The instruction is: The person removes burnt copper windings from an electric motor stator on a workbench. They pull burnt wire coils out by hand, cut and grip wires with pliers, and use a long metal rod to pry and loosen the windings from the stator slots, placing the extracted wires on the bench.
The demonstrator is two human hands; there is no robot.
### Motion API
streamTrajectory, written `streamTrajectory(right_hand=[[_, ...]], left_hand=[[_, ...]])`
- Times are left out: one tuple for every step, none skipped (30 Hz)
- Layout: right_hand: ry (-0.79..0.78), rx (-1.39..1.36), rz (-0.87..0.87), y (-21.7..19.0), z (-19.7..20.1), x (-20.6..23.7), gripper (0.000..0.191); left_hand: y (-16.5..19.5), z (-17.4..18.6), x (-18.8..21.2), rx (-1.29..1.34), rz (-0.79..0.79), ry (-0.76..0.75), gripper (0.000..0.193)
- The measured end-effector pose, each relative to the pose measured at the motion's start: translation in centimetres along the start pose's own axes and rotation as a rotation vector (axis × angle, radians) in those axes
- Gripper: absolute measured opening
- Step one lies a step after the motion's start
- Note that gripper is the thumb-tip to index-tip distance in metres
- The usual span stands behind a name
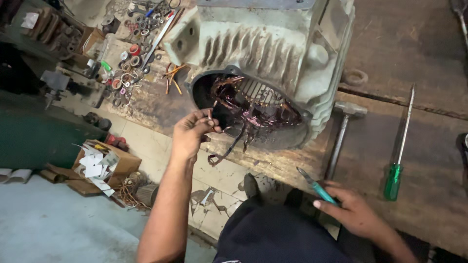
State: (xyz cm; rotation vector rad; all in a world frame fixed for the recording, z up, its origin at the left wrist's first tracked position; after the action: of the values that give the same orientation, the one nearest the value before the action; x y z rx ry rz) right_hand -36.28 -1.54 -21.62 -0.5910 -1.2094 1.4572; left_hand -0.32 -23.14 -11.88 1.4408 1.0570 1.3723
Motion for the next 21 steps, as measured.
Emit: streamTrajectory(right_hand=[[-0.021, -0.005, -0.025, -0.6, -0.4, -0.2, 0.033], [-0.036, -0.091, -0.1, -0.8, -1.0, -0.4, 0.032], [-0.051, -0.175, -0.175, -0.9, -1.7, -0.5, 0.034], [-0.068, -0.258, -0.251, -1.1, -2.5, -0.7, 0.038], [-0.081, -0.388, -0.198, -2.3, -3.2, -1.2, 0.041], [-0.092, -0.517, -0.144, -3.5, -3.8, -1.8, 0.043], [-0.104, -0.644, -0.089, -4.7, -4.3, -2.4, 0.046], [-0.1, -0.693, -0.075, -5.3, -4.7, -3.2, 0.044], [-0.096, -0.743, -0.063, -5.9, -5.1, -4.1, 0.042], [-0.094, -0.79, -0.05, -6.5, -5.4, -4.9, 0.041], [-0.126, -0.829, -0.064, -6.9, -5.8, -5.8, 0.043], [-0.158, -0.87, -0.077, -7.4, -6.2, -7.2, 0.045], [-0.188, -0.909, -0.088, -7.9, -6.5, -8.4, 0.047], [-0.191, -0.947, -0.1, -8.4, -6.9, -9.5, 0.047], [-0.191, -0.985, -0.113, -8.9, -7.4, -10.8, 0.047], [-0.191, -1.023, -0.124, -9.4, -7.8, -11.8, 0.048], [-0.183, -1.021, -0.155, -9.6, -8.1, -12.2, 0.048], [-0.175, -1.017, -0.184, -9.7, -8.3, -12.4, 0.049], [-0.167, -1.014, -0.213, -9.9, -8.5, -12.7, 0.05], [-0.141, -0.981, -0.264, -9.9, -8.5, -12.7, 0.051], [-0.112, -0.952, -0.316, -10.0, -8.5, -12.5, 0.052]], left_hand=[[-0.1, 0.3, 0.0, -0.045, 0.021, 0.032, 0.035], [0.0, 0.4, 0.0, -0.021, 0.021, 0.047, 0.036], [0.1, 0.4, 0.0, 0.003, 0.022, 0.062, 0.037], [0.1, 0.5, 0.1, 0.029, 0.024, 0.078, 0.038], [0.2, 0.5, 0.2, 0.042, 0.022, 0.076, 0.037], [0.3, 0.4, 0.2, 0.055, 0.02, 0.074, 0.036], [0.4, 0.4, 0.3, 0.068, 0.016, 0.071, 0.035], [0.5, 0.4, 0.4, 0.059, 0.012, 0.072, 0.036], [0.5, 0.4, 0.5, 0.05, 0.01, 0.073, 0.037], [0.5, 0.3, 0.7, 0.043, 0.006, 0.075, 0.038], [0.6, 0.3, 0.9, 0.038, -0.013, 0.085, 0.037], [0.6, 0.2, 1.1, 0.032, -0.033, 0.093, 0.037], [0.7, 0.1, 1.3, 0.027, -0.054, 0.101, 0.038], [0.7, -0.1, 1.4, 0.056, -0.068, 0.089, 0.035], [0.7, -0.4, 1.6, 0.085, -0.08, 0.076, 0.033], [0.8, -0.6, 1.7, 0.115, -0.093, 0.063, 0.033], [0.6, -0.9, 1.7, 0.173, -0.067, 0.045, 0.032], [0.4, -1.3, 1.7, 0.232, -0.043, 0.028, 0.032], [0.4, -1.6, 1.7, 0.29, -0.02, 0.011, 0.031], [0.4, -2.0, 1.9, 0.354, -0.014, 0.001, 0.031], [0.5, -2.5, 1.9, 0.414, -0.006, -0.013, 0.031]])
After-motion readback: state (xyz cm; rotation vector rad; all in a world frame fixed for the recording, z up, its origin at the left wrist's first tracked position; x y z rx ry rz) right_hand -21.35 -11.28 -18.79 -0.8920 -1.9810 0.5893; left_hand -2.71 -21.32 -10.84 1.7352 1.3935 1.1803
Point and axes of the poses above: each hand's wrist, its own x-axis away from the middle knuckle, its own z-axis out of the back of the hand, y = z × x, the point moved 9 cm from there along -x, towards the middle knuckle, and after that the axes turned 2 degrees about z, right-handed, at the moved point
